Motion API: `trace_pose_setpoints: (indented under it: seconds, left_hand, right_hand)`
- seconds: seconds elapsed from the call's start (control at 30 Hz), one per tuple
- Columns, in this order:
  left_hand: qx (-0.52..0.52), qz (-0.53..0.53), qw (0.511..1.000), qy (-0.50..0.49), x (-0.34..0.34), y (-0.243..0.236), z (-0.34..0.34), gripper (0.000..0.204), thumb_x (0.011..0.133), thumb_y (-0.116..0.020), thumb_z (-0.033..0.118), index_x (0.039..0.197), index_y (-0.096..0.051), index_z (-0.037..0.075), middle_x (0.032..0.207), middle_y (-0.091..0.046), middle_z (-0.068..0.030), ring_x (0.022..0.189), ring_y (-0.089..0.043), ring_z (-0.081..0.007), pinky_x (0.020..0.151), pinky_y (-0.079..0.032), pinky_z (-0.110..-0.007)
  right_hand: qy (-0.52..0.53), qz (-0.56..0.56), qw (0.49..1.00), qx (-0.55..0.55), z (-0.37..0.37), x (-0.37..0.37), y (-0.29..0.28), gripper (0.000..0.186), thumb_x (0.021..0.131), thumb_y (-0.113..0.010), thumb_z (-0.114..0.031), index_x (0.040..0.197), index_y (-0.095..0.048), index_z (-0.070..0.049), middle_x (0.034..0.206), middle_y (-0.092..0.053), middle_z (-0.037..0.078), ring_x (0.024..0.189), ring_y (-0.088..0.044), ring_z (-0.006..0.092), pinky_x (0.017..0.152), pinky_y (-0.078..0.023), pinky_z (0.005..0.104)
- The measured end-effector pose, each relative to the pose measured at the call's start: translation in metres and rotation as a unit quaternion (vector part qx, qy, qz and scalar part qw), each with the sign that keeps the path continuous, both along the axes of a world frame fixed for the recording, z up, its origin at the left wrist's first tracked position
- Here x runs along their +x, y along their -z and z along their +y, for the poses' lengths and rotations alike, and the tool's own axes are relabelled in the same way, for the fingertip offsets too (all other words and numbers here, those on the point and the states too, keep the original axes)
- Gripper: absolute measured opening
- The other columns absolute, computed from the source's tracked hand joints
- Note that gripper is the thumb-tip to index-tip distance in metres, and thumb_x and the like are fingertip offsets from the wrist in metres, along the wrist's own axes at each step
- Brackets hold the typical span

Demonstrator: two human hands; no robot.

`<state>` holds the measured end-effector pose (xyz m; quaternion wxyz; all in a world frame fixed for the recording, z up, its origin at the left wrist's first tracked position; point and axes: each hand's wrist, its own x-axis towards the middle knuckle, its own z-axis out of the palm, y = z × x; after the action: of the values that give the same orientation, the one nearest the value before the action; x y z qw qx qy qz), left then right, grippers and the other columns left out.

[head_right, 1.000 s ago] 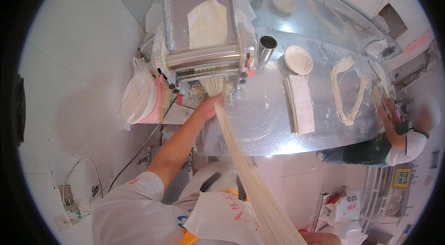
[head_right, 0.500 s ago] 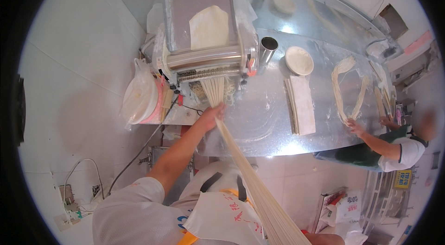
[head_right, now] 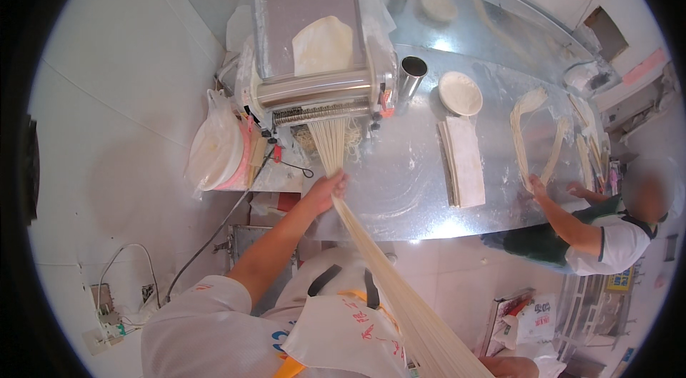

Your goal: The person operates a noodle machine to cut sheets of dough into noodles. They feed flat dough pieces through the machine rollers, catch the resulting noodles as they emerge, and place the finished noodles onto the metal table, often dusting the area with flour.

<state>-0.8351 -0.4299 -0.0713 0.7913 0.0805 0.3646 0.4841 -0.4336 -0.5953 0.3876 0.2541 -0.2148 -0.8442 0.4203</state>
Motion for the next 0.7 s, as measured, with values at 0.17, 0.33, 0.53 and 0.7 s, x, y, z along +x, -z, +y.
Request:
trace_pose_setpoints:
  seconds: [0.17,0.33,0.53,0.7]
  left_hand:
    - [0.008,0.019,1.0,0.021,0.011,-0.007,-0.012,0.029,0.105,-0.062,0.036,0.101,-0.06,0.007,0.073,-0.049,0.0054,0.061,-0.045,-0.0076,0.059,-0.041,-0.025]
    - [-0.006,-0.008,1.0,0.028,0.014,-0.02,-0.026,0.024,0.106,-0.061,0.032,0.1,-0.059,0.009,0.075,-0.05,0.0048,0.06,-0.043,-0.0073,0.06,-0.041,-0.025]
    - [-0.01,0.0,1.0,0.026,0.017,-0.027,-0.039,0.027,0.106,-0.061,0.035,0.101,-0.058,0.008,0.077,-0.051,0.0046,0.064,-0.046,-0.0082,0.061,-0.042,-0.025]
    - [-0.005,-0.015,0.999,0.037,0.023,-0.032,-0.045,0.027,0.106,-0.061,0.034,0.101,-0.059,0.007,0.077,-0.05,0.0042,0.065,-0.045,-0.0082,0.061,-0.042,-0.025]
  right_hand:
    - [0.061,-0.034,0.994,0.09,-0.012,0.007,0.0,0.035,0.1,-0.06,-0.022,0.117,-0.052,0.007,0.114,-0.059,0.027,0.095,-0.065,0.0424,0.081,-0.053,0.0485]
    - [0.159,-0.115,0.947,0.255,-0.018,0.011,0.009,0.036,0.1,-0.059,-0.023,0.119,-0.051,0.007,0.115,-0.058,0.028,0.095,-0.064,0.0425,0.081,-0.053,0.0483]
    - [0.341,-0.337,0.669,0.568,-0.023,0.021,0.027,0.038,0.1,-0.058,-0.023,0.121,-0.049,0.008,0.117,-0.056,0.028,0.095,-0.064,0.0425,0.081,-0.053,0.048]
    - [0.383,-0.415,0.5,0.656,-0.024,0.034,0.032,0.039,0.101,-0.057,-0.023,0.122,-0.047,0.008,0.118,-0.055,0.029,0.095,-0.064,0.0426,0.081,-0.053,0.0478]
